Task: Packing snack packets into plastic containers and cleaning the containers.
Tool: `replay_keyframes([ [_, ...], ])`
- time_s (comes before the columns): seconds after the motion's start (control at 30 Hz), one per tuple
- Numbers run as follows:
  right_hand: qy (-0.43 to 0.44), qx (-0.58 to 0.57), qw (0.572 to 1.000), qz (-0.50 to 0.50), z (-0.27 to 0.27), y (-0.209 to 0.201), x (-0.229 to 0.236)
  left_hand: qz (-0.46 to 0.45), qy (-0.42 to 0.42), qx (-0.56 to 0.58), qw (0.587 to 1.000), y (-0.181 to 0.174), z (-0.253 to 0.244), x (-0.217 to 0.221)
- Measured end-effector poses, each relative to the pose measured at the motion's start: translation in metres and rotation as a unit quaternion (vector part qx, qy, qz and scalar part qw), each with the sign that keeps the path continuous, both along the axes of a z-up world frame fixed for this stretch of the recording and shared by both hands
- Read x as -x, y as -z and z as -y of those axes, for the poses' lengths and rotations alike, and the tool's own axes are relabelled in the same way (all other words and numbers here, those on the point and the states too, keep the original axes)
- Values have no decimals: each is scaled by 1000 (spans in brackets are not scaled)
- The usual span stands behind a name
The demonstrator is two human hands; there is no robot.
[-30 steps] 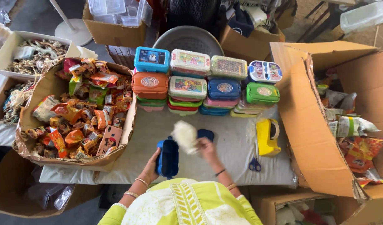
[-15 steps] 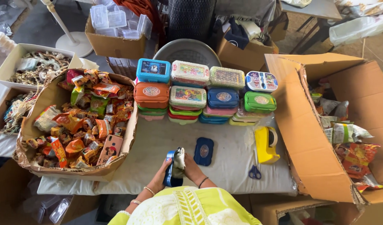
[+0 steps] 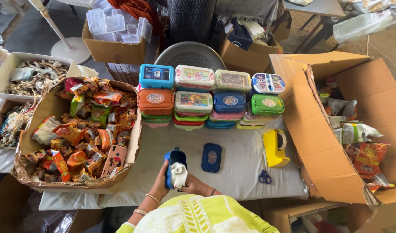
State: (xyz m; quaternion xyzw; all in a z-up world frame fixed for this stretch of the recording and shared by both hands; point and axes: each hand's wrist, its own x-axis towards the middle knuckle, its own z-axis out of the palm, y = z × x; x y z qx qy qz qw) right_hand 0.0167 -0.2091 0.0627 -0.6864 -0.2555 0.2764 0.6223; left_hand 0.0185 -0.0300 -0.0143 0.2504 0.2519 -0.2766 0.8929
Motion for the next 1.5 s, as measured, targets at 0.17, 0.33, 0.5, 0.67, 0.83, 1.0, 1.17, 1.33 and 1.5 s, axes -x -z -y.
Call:
replay_keyframes([
  [0.17,-45,166,921,350,17,46,-11,6,13,12,1000,12,-6,-4],
  [0.33,54,220,877,424,11,26,-22,17,32,7,999,-18,-5,-15],
  [0.5,-35,142,926,348,-6,-30,-13,21,-41,51,998,-16,-11,-21],
  [0.67,-31,129,954,270,-1,-9,-12,51,-37,-1,998,0,-9,-22],
  [0.83,75,37,996,-26,10,-10,-20,95,-23,-98,990,6,-28,-27],
  [1.0,327,-131,926,-134,40,27,-47,245,109,-44,962,-2,-35,-16],
  [1.17,432,38,901,-11,53,30,-58,202,69,-62,975,15,-23,-20],
  [1.33,564,115,816,60,65,35,-59,190,27,-129,973,21,-18,-25],
  [1.5,416,79,847,321,36,-28,-43,268,61,-303,912,33,-4,-24],
])
